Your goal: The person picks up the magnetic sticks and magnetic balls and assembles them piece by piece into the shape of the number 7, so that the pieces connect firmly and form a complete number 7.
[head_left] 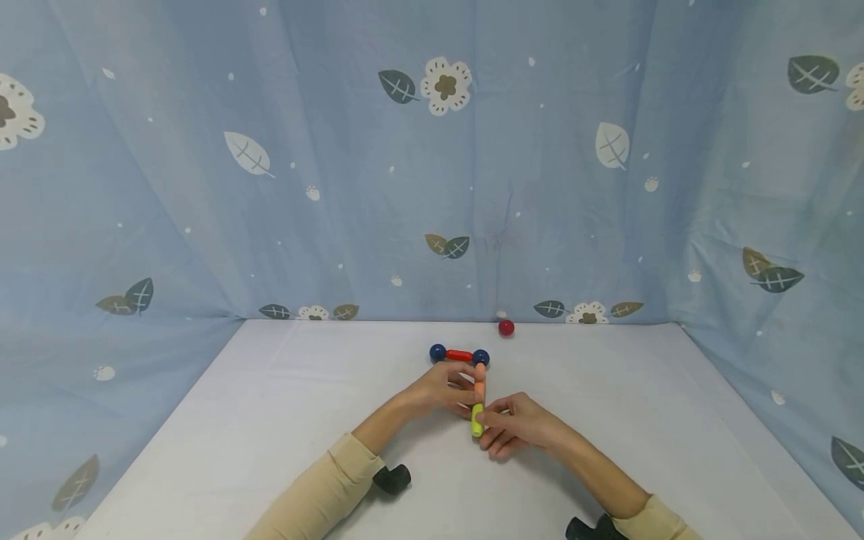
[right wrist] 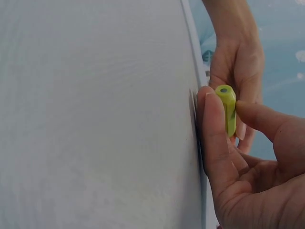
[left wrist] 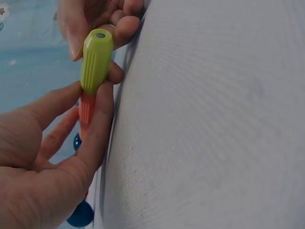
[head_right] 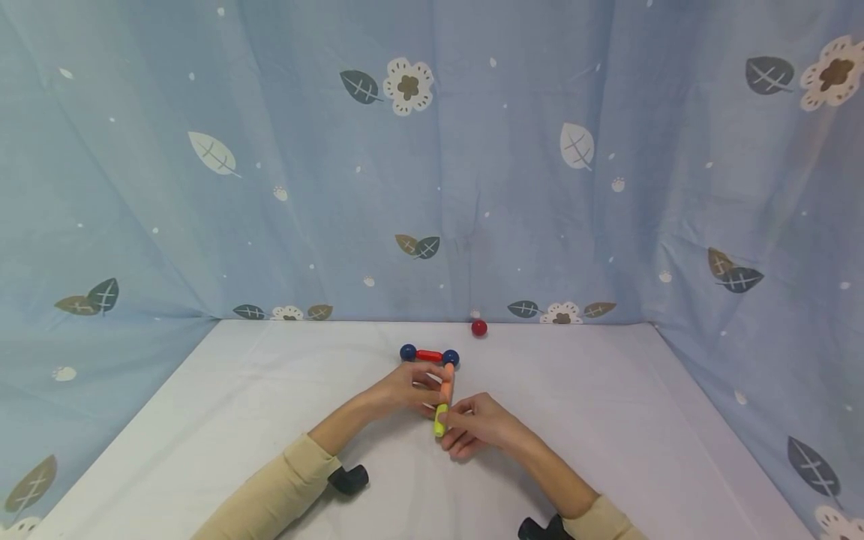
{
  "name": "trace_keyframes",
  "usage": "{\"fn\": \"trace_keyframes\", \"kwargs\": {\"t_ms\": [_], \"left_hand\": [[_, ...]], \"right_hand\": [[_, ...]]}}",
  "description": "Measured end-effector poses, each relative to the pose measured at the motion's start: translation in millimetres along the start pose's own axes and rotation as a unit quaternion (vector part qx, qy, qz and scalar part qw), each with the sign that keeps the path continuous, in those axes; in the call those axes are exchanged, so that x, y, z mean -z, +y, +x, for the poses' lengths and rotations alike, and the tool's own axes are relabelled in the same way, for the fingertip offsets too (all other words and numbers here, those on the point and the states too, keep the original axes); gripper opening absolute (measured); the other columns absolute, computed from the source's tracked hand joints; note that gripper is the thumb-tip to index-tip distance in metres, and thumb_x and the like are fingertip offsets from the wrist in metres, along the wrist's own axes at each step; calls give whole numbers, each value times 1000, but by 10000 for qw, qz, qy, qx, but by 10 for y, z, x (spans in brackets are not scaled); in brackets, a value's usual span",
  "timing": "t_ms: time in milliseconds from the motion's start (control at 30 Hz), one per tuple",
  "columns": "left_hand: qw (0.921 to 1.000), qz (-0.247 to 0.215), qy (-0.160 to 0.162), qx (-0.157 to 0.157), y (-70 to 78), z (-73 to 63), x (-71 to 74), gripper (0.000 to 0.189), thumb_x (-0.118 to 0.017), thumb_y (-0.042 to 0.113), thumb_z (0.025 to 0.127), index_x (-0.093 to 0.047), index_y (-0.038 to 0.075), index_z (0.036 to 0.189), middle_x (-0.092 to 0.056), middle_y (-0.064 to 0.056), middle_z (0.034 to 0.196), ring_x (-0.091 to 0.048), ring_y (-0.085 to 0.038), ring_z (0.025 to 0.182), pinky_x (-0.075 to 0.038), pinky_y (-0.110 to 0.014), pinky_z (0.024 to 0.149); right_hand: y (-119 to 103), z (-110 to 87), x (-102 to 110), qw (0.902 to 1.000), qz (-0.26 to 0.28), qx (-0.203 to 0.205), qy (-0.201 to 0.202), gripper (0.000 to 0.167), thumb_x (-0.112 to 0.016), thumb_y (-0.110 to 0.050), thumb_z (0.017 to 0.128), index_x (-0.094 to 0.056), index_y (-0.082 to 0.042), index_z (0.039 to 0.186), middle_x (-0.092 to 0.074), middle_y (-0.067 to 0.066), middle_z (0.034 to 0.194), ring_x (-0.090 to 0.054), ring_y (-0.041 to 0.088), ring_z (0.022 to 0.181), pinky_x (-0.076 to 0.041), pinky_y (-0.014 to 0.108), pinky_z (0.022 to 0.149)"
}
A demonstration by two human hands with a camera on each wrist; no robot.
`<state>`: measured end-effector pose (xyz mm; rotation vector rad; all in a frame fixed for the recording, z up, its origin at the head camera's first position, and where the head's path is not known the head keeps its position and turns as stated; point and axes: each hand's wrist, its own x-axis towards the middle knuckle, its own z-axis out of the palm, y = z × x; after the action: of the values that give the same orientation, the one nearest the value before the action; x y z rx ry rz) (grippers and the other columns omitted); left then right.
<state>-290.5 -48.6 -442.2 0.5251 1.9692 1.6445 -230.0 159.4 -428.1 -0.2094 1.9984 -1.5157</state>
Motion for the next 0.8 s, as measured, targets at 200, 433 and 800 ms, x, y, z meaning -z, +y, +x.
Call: {"fn": "trace_keyframes", "kwargs": {"t_ms": [200,433,800], "left_hand": [[10000,32,11,15,8,3,-7,37,-74,9,87,-63,3,122,-63,-14,107,-63,-18,92,-62,-39,73],[9999,-142,13,30,2,18,-14,36,-73,6,87,-63,2,121,-62,-15,106,-64,-19,89,-62,-41,73],[9999,-148,32,71,-11,25,-10,35,-73,3,85,-64,3,119,-62,-15,106,-64,-19,90,-62,-41,73]], "right_hand": [[12,-7,59,9997,-227,35,30,42,-61,-33,97,-64,4,116,-75,12,85,-72,15,67,-61,31,64],[23,-2,207,9976,-613,113,316,41,-61,-33,97,-64,3,117,-74,11,86,-71,17,67,-61,33,65],[24,59,470,9792,-1604,518,1127,36,-63,-31,96,-67,1,113,-72,9,85,-69,18,66,-60,32,62]]}}
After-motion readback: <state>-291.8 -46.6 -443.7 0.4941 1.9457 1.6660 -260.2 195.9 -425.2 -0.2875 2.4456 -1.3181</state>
